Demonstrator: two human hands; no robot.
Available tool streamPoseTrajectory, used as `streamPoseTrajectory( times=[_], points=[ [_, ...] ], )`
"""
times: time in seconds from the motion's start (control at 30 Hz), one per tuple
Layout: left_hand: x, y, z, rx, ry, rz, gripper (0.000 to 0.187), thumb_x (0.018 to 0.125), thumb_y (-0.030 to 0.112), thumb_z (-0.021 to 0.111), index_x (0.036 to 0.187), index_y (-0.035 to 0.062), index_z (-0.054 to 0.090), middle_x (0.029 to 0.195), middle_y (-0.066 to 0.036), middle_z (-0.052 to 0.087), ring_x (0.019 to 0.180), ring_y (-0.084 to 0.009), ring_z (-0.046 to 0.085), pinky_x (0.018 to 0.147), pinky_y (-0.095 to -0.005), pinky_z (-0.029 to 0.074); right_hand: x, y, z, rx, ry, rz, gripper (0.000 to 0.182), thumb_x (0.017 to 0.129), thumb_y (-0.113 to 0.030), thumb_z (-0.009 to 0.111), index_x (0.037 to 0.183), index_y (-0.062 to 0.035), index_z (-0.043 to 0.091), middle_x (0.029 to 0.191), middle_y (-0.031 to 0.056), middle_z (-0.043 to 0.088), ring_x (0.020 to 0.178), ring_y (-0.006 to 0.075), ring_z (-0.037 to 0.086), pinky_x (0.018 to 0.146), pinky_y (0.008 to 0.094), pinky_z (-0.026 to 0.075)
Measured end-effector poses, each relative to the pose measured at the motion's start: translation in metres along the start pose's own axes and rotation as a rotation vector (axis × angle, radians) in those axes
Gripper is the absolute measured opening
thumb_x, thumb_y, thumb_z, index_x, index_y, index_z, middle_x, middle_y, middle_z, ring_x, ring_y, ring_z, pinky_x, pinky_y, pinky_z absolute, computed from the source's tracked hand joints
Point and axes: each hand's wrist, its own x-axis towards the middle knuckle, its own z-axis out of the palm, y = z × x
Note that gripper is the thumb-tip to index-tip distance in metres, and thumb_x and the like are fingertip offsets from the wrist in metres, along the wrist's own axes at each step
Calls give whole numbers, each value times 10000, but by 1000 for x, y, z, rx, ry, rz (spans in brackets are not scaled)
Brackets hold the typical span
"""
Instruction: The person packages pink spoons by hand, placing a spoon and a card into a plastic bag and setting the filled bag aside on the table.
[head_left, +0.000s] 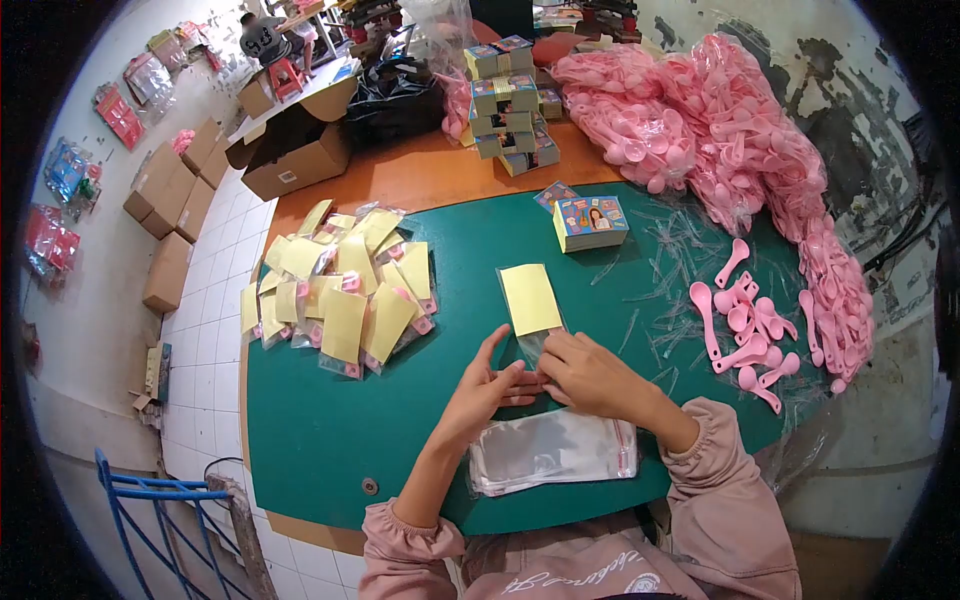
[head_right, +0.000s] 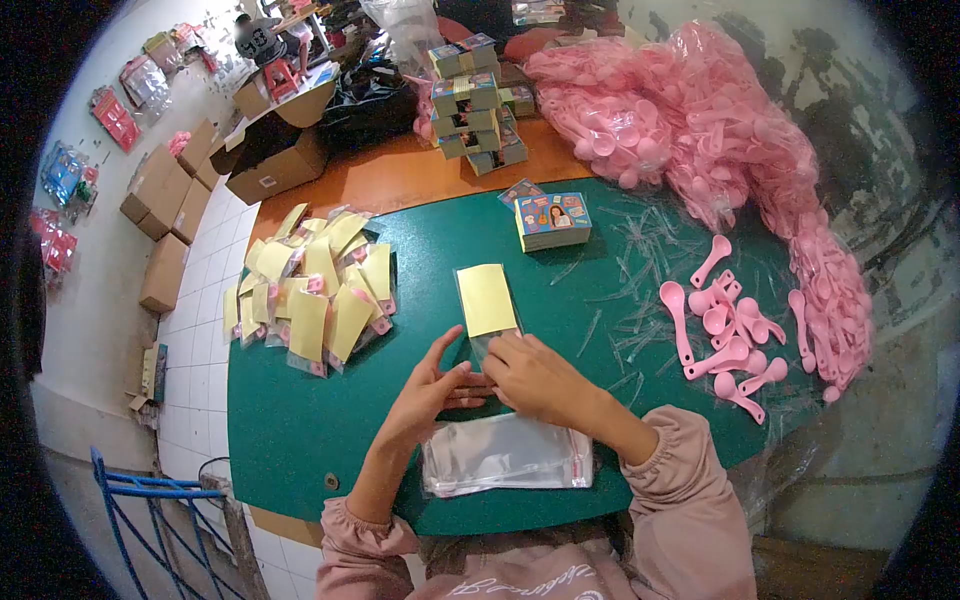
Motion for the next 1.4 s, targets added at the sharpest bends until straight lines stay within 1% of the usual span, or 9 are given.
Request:
streamPoseTrajectory(
  times=[0.33,0.63,0.73,0.8,0.9,0.97,1.13,1.3,1.4],
  points=[
    [5,-6,1,98,106,121,614,823,50,581,1333,90,241,811,-92,635,740,-126,616,601,-217,477,3,-2,12,-203,117,-184,154,672,-98,607,775,-19,526,742,88,466,723,234,489,693,356,400],
    [4,0,-9,122,94,128,402,845,79,556,1221,77,415,811,-57,638,739,-99,594,614,-206,461,-41,90,-88,654,161,275,129,755,-124,578,801,-30,502,814,51,504,708,150,472,654,264,404],
    [6,3,-7,125,85,61,240,870,121,531,1101,56,522,844,-46,634,766,-92,587,641,-206,461,-76,138,-113,-1,205,652,146,725,-111,586,823,-26,520,846,63,523,746,169,492,659,285,410],
    [5,0,-8,92,68,47,173,880,130,518,1013,29,562,864,-45,627,771,-86,580,656,-208,460,-92,124,-97,-1137,148,930,183,692,-57,557,868,-28,516,863,107,500,824,254,492,715,346,406],
    [7,-2,-4,-15,60,58,169,884,126,511,996,8,560,849,-42,621,778,-86,577,662,-211,464,-34,49,-65,-253,320,280,294,675,-41,600,952,-18,504,928,152,456,873,318,487,775,397,404],
    [6,-1,0,-79,42,72,166,884,124,512,984,1,559,847,-40,619,778,-88,578,667,-212,467,-20,15,-22,232,150,352,239,707,-39,615,926,-20,520,926,137,449,844,304,498,755,378,424],
    [2,5,-11,-116,-30,131,153,891,102,488,1007,16,537,843,-52,614,787,-101,587,682,-214,474,-13,21,3,442,273,339,164,752,-47,614,888,-10,529,882,118,464,790,234,537,705,302,455],
    [1,9,0,743,70,386,296,831,40,525,1118,57,453,855,-99,608,793,-164,601,643,-242,491,-21,33,4,796,242,430,114,787,-64,606,852,-10,529,866,66,484,759,122,538,650,237,449],
    [1,9,4,793,117,411,246,790,38,575,1026,20,510,887,-103,570,785,-185,594,601,-250,500,-22,40,10,1064,112,459,91,802,-40,593,838,-25,511,845,10,491,769,71,498,665,202,421]
  ],
)
